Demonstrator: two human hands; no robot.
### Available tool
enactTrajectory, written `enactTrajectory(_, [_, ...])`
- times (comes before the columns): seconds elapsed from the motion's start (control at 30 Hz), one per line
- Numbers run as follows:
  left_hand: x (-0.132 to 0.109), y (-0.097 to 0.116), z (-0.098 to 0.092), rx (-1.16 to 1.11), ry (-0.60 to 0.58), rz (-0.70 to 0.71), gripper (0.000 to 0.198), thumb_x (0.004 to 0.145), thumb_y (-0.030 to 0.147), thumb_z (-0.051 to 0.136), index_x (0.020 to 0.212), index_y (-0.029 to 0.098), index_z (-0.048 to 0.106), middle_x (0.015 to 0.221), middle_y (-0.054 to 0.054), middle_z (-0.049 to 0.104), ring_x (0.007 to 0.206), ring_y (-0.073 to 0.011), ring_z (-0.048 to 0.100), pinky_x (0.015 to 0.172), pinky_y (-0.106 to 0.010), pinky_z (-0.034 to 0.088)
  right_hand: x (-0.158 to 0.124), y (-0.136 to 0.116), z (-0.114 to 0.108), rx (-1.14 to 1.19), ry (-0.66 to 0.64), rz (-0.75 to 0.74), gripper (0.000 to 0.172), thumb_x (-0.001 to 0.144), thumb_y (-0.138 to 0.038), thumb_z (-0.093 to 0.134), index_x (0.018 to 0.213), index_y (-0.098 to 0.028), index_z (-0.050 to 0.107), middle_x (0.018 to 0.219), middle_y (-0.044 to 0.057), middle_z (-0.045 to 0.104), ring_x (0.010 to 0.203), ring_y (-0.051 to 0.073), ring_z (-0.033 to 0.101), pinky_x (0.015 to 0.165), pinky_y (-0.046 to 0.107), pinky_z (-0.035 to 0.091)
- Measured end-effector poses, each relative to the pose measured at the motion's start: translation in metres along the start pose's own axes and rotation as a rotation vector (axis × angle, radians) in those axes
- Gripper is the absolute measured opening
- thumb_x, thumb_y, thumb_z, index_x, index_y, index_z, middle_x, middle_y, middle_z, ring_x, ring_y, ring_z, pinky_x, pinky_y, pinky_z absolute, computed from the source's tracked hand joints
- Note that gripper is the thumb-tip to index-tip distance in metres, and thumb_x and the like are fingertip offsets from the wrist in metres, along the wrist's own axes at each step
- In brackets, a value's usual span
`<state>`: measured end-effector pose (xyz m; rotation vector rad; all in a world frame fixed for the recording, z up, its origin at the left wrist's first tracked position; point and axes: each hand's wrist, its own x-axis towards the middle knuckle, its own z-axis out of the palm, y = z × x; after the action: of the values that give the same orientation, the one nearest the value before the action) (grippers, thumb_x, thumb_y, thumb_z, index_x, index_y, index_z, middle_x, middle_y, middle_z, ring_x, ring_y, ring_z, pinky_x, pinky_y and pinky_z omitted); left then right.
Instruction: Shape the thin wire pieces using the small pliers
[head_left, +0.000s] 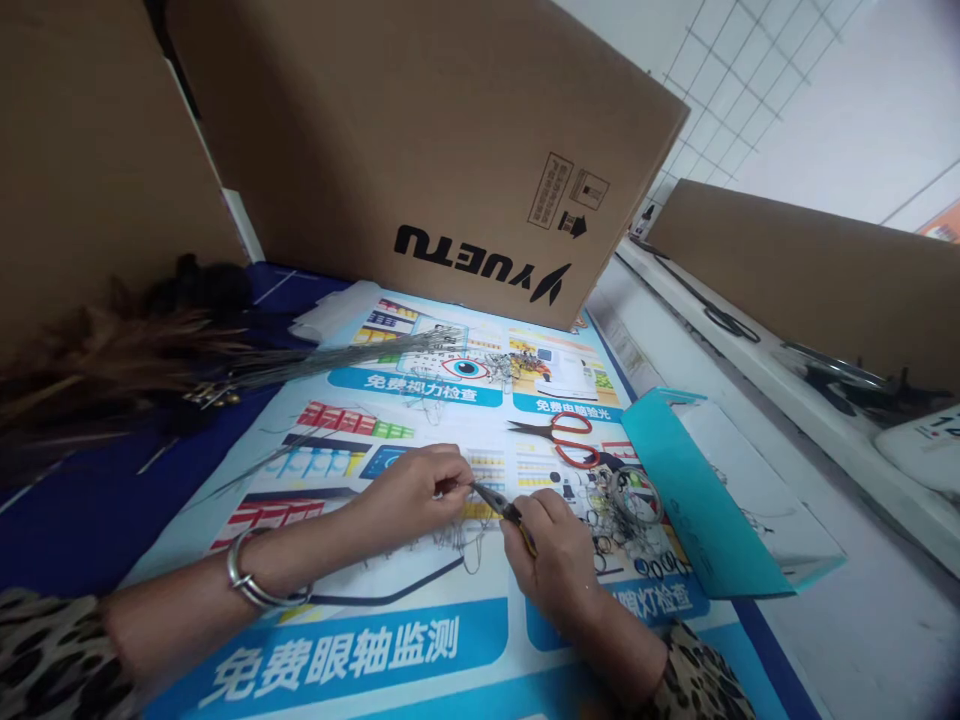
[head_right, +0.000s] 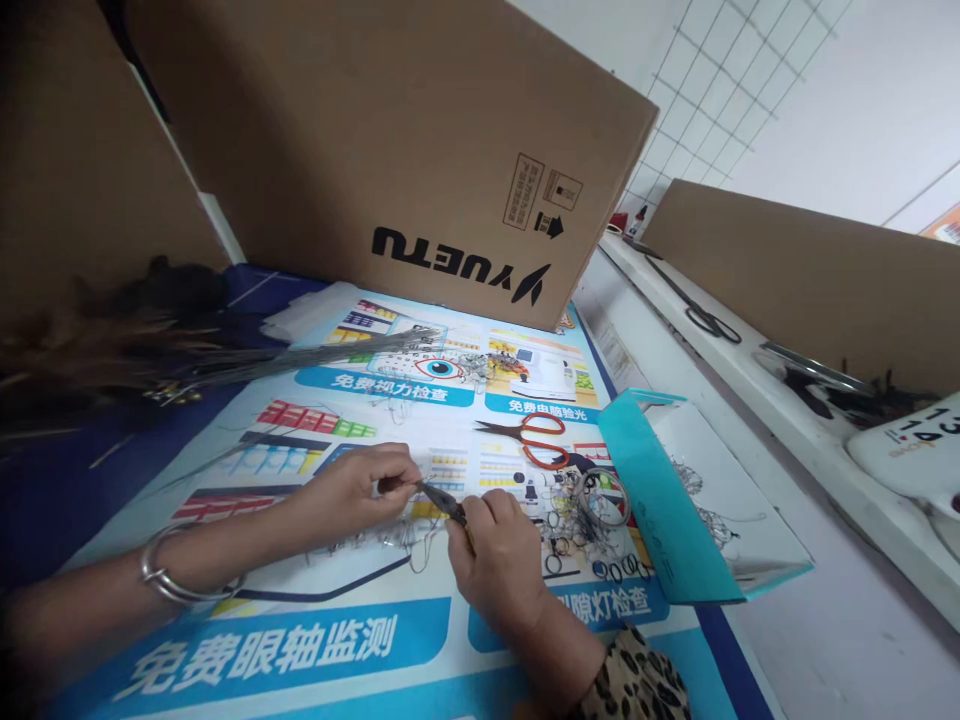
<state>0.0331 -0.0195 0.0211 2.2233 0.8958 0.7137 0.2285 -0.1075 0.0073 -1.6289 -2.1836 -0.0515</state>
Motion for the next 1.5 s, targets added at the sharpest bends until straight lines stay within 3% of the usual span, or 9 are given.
enactTrajectory(0.3, [0.005, -0.007, -0.009, -0.247, -0.089, -0.184, 0.017, 0.079, 0.027, 0.046, 0.07, 0.018, 0.056, 0.067, 0.003, 0.048, 0.063, -0.012, 0.046, 0.06, -0.022, 0.036, 0.004, 0.009, -0.006, 0.247, 0.049, 0.032, 0.011, 0.085, -0.024, 0.047, 0.093, -0.018, 0.051, 0.088, 0.008, 0.052, 0.084, 0.02, 0.048, 0.073, 0.033, 0.041])
enactTrajectory(0.5, [0.004, -0.006, -0.009, -0.269, -0.184, -0.177, 0.015, 0.078, 0.026, 0.046, 0.069, 0.018, 0.055, 0.07, 0.003, 0.051, 0.066, -0.0127, 0.047, 0.063, -0.022, 0.036, 0.005, 0.012, -0.007, 0.306, 0.031, 0.03, 0.012, 0.084, -0.024, 0.047, 0.094, -0.018, 0.051, 0.09, 0.008, 0.051, 0.085, 0.021, 0.048, 0.074, 0.035, 0.041])
enactTrajectory(0.7, [0.004, -0.004, -0.012, -0.283, -0.172, -0.179, 0.018, 0.08, 0.03, 0.046, 0.07, 0.019, 0.055, 0.071, 0.003, 0.05, 0.068, -0.0133, 0.048, 0.065, -0.023, 0.037, 0.005, 0.013, -0.008, 0.338, 0.079, 0.035, 0.01, 0.084, -0.023, 0.048, 0.093, -0.018, 0.051, 0.088, 0.007, 0.051, 0.084, 0.02, 0.048, 0.074, 0.034, 0.042])
enactTrajectory(1.03, [0.004, 0.0, -0.013, -0.273, -0.225, -0.145, 0.017, 0.077, 0.031, 0.046, 0.069, 0.019, 0.056, 0.074, 0.0, 0.054, 0.071, -0.0149, 0.05, 0.067, -0.025, 0.039, 0.006, 0.017, -0.005, 0.336, 0.027, 0.017, 0.01, 0.084, -0.025, 0.049, 0.09, -0.018, 0.053, 0.086, 0.007, 0.053, 0.08, 0.018, 0.05, 0.069, 0.03, 0.041])
enactTrajectory(1.37, [0.004, 0.001, -0.012, -0.315, -0.219, -0.163, 0.015, 0.076, 0.032, 0.049, 0.071, 0.019, 0.053, 0.075, 0.002, 0.053, 0.067, -0.0125, 0.047, 0.062, -0.021, 0.037, 0.008, 0.014, -0.008, 0.375, 0.041, 0.041, 0.009, 0.084, -0.025, 0.049, 0.085, -0.018, 0.055, 0.08, 0.004, 0.053, 0.07, 0.014, 0.049, 0.063, 0.026, 0.039])
enactTrajectory(1.5, [0.004, 0.0, -0.011, -0.355, -0.244, -0.22, 0.014, 0.076, 0.032, 0.048, 0.073, 0.019, 0.053, 0.066, 0.004, 0.049, 0.061, -0.0112, 0.044, 0.057, -0.02, 0.035, 0.008, 0.014, -0.007, 0.363, 0.046, 0.041, 0.01, 0.084, -0.025, 0.048, 0.084, -0.018, 0.055, 0.077, 0.003, 0.053, 0.066, 0.014, 0.048, 0.059, 0.025, 0.039])
